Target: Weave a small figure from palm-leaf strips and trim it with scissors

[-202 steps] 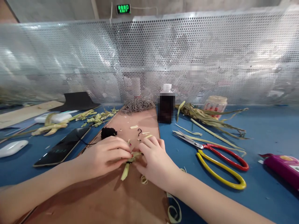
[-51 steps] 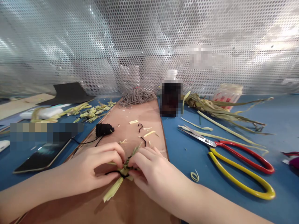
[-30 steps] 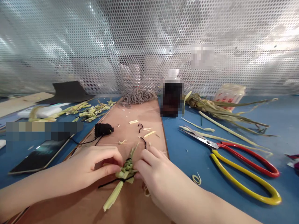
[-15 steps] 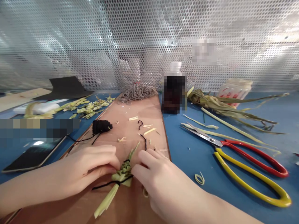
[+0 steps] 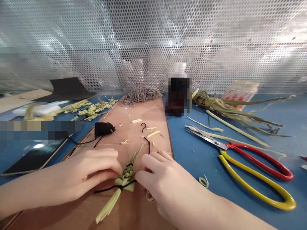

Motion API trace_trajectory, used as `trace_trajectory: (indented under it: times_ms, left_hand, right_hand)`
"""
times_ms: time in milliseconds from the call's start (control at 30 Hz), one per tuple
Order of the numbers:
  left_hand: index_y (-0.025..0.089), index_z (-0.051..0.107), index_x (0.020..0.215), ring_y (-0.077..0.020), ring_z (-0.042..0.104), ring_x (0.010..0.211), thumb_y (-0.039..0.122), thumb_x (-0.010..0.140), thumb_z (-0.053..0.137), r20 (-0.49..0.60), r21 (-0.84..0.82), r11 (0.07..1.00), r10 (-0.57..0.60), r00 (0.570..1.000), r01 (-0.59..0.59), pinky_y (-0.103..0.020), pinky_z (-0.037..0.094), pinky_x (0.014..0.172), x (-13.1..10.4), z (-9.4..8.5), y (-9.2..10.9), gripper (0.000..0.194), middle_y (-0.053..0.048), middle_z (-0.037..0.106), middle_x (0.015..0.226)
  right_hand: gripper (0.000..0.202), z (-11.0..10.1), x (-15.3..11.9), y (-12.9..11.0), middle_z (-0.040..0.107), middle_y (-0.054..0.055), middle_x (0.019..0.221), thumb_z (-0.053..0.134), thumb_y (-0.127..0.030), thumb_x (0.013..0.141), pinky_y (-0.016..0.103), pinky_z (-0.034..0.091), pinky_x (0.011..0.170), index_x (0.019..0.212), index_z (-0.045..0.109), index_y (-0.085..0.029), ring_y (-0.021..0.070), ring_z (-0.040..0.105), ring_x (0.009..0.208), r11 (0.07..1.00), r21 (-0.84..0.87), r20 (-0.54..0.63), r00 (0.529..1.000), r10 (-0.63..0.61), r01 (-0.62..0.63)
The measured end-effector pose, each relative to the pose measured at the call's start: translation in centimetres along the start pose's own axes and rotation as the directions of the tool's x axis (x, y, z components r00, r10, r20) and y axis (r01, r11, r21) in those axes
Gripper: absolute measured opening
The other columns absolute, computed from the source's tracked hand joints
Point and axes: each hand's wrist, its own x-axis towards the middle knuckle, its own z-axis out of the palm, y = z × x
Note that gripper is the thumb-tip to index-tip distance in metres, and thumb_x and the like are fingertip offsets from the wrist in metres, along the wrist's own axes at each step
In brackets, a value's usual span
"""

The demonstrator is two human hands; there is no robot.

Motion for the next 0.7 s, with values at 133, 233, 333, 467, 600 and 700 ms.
trace_trajectory:
  times_ms: [133, 233, 333, 467, 600, 700]
  left_hand:
    - [0.022, 0.06, 0.087, -0.0101, 0.056, 0.076, 0.015, 0.092, 0.045, -0.006, -0.018, 1.0, -0.007, 1.0, 0.007, -0.02, 0.04, 0.069, -0.09, -0.06, 0.1, 0.018, 0.002, 0.061, 0.083]
    - [0.021, 0.06, 0.086, -0.0104, 0.056, 0.075, 0.014, 0.091, 0.045, -0.008, -0.013, 1.0, -0.002, 1.0, 0.002, -0.02, 0.04, 0.067, -0.14, -0.06, 0.17, 0.018, 0.002, 0.061, 0.082]
    - [0.021, 0.061, 0.085, -0.0112, 0.057, 0.073, 0.014, 0.091, 0.045, -0.024, -0.001, 1.0, 0.006, 1.0, -0.006, -0.021, 0.04, 0.065, -0.18, -0.08, 0.19, 0.018, 0.001, 0.061, 0.081]
    - [0.02, 0.06, 0.083, -0.0115, 0.056, 0.073, 0.011, 0.09, 0.045, -0.028, 0.025, 1.0, 0.009, 1.0, -0.008, -0.022, 0.04, 0.064, -0.21, -0.21, 0.28, 0.019, 0.001, 0.061, 0.08]
    - [0.02, 0.059, 0.082, -0.0111, 0.056, 0.072, 0.01, 0.089, 0.045, -0.024, 0.041, 0.999, 0.008, 1.0, -0.007, -0.021, 0.04, 0.064, -0.34, -0.28, 0.5, 0.019, 0.001, 0.061, 0.079]
    - [0.02, 0.059, 0.081, -0.0112, 0.056, 0.072, 0.01, 0.09, 0.044, -0.026, 0.043, 0.999, 0.003, 1.0, -0.002, -0.021, 0.039, 0.064, -0.42, -0.28, 0.56, 0.019, 0.001, 0.061, 0.078]
  right_hand:
    - [0.028, -0.05, 0.03, 0.24, 0.051, 0.003, 0.074, 0.042, 0.0, 0.076, 0.028, 0.033, 0.063, 0.086, 0.063, -0.017, 0.0155, 0.041, 0.066, 0.999, -0.032, -0.011, 0.999, -0.038, 0.038]
    - [0.026, -0.12, 0.07, 0.34, 0.051, 0.003, 0.075, 0.043, -0.002, 0.076, 0.029, 0.033, 0.065, 0.085, 0.062, -0.018, 0.0155, 0.041, 0.067, 0.996, -0.07, 0.021, 0.999, -0.048, 0.049]
    - [0.02, -0.24, 0.06, 0.31, 0.048, 0.003, 0.072, 0.044, -0.003, 0.076, 0.029, 0.032, 0.064, 0.074, 0.058, -0.018, 0.0149, 0.039, 0.065, 0.992, -0.114, 0.023, 0.998, -0.06, 0.063]
    - [0.019, -0.42, -0.01, 0.22, 0.046, 0.002, 0.071, 0.043, -0.004, 0.078, 0.029, 0.031, 0.063, 0.068, 0.053, -0.018, 0.0143, 0.037, 0.063, 0.989, -0.134, 0.014, 0.998, -0.061, 0.063]
    - [0.019, -0.48, 0.02, 0.34, 0.046, 0.001, 0.071, 0.043, -0.005, 0.079, 0.029, 0.029, 0.062, 0.067, 0.051, -0.018, 0.0138, 0.037, 0.063, 0.989, -0.131, 0.029, 0.998, -0.06, 0.063]
    - [0.019, -0.38, 0.05, 0.54, 0.048, 0.001, 0.071, 0.043, -0.006, 0.08, 0.03, 0.029, 0.064, 0.068, 0.051, -0.018, 0.0139, 0.039, 0.063, 0.987, -0.142, 0.016, 0.997, -0.079, 0.08]
